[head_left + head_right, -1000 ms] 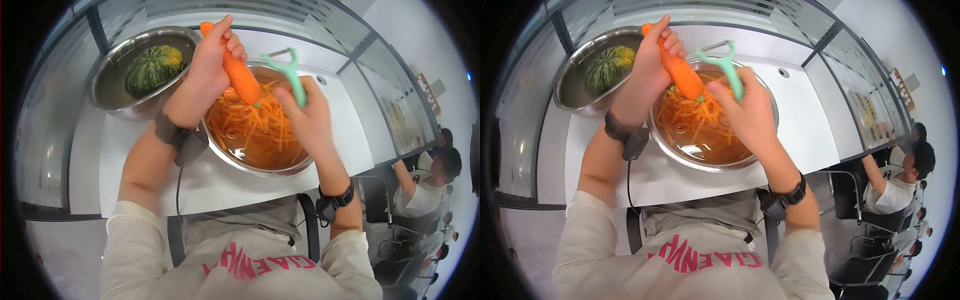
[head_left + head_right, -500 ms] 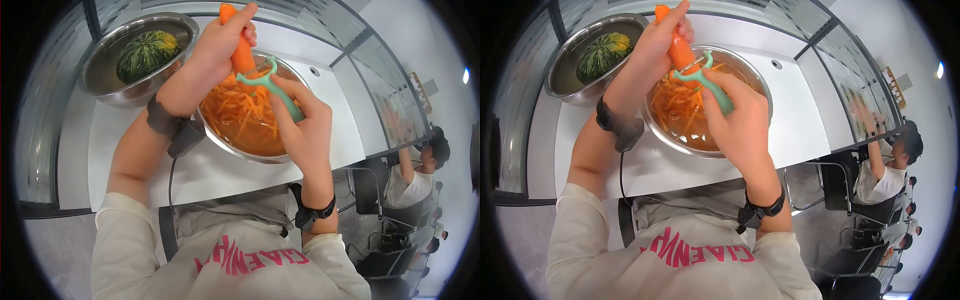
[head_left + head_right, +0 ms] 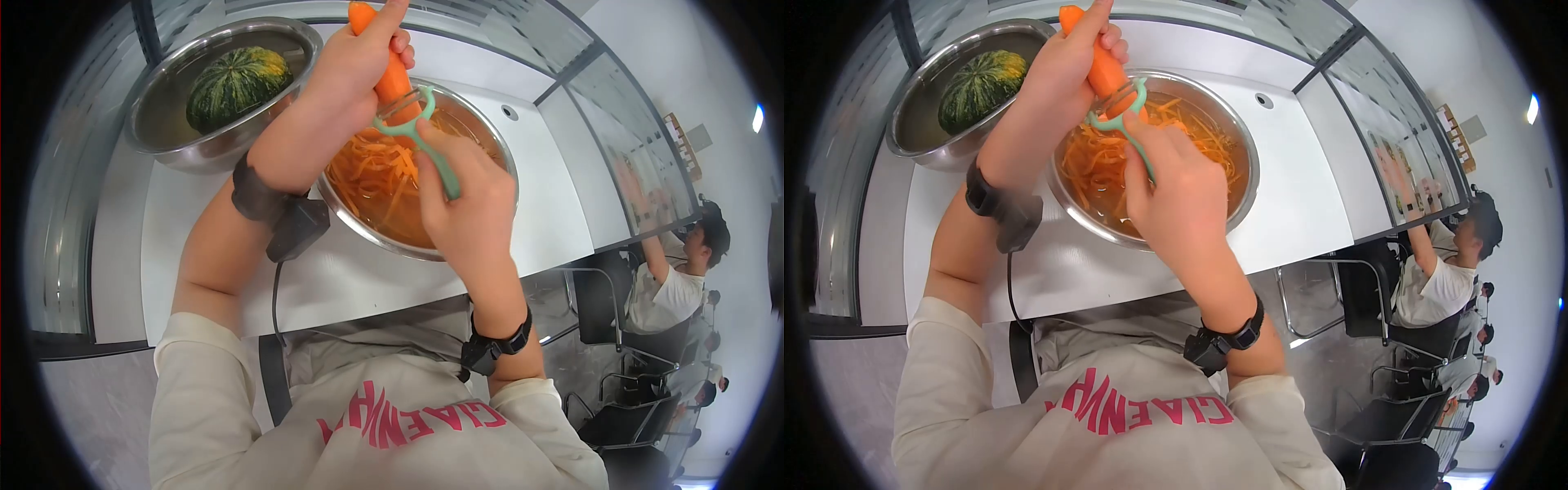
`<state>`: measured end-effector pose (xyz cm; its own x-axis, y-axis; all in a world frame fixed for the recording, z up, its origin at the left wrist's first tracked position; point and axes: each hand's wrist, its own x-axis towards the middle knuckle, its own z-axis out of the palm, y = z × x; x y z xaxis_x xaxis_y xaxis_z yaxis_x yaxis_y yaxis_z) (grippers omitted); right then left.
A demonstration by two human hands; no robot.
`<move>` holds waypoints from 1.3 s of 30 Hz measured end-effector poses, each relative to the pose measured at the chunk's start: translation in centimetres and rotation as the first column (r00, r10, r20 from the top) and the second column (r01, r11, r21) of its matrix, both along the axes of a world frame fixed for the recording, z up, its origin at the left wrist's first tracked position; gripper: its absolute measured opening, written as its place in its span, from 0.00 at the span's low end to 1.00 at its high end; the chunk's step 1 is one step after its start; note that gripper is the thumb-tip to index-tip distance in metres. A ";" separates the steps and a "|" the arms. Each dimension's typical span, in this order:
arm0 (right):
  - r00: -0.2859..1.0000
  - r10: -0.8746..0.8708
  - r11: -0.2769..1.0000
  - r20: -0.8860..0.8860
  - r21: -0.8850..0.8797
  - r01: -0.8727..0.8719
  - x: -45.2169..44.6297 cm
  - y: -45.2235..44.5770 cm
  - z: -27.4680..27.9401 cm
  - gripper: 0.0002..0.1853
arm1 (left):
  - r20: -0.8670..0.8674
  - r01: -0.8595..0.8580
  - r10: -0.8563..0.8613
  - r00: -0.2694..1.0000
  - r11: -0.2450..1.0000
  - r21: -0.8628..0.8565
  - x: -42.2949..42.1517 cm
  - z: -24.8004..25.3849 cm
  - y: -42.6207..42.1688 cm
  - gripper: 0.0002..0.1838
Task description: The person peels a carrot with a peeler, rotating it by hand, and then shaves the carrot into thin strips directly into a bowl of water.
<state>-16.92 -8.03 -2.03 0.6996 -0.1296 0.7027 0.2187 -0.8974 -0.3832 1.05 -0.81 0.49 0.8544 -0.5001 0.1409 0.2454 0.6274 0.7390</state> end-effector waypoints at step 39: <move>0.998 0.063 0.991 0.033 0.113 -0.066 -0.6 -1.5 1.3 0.15 | -0.010 0.057 -0.059 0.998 0.992 -0.109 1.3 -0.9 -0.2 0.21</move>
<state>-17.56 -9.52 -0.73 0.6886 -0.1652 0.7061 0.2870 -0.8321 -0.4746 2.36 -0.99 -0.46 0.8265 -0.5312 0.1864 0.2927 0.6883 0.6637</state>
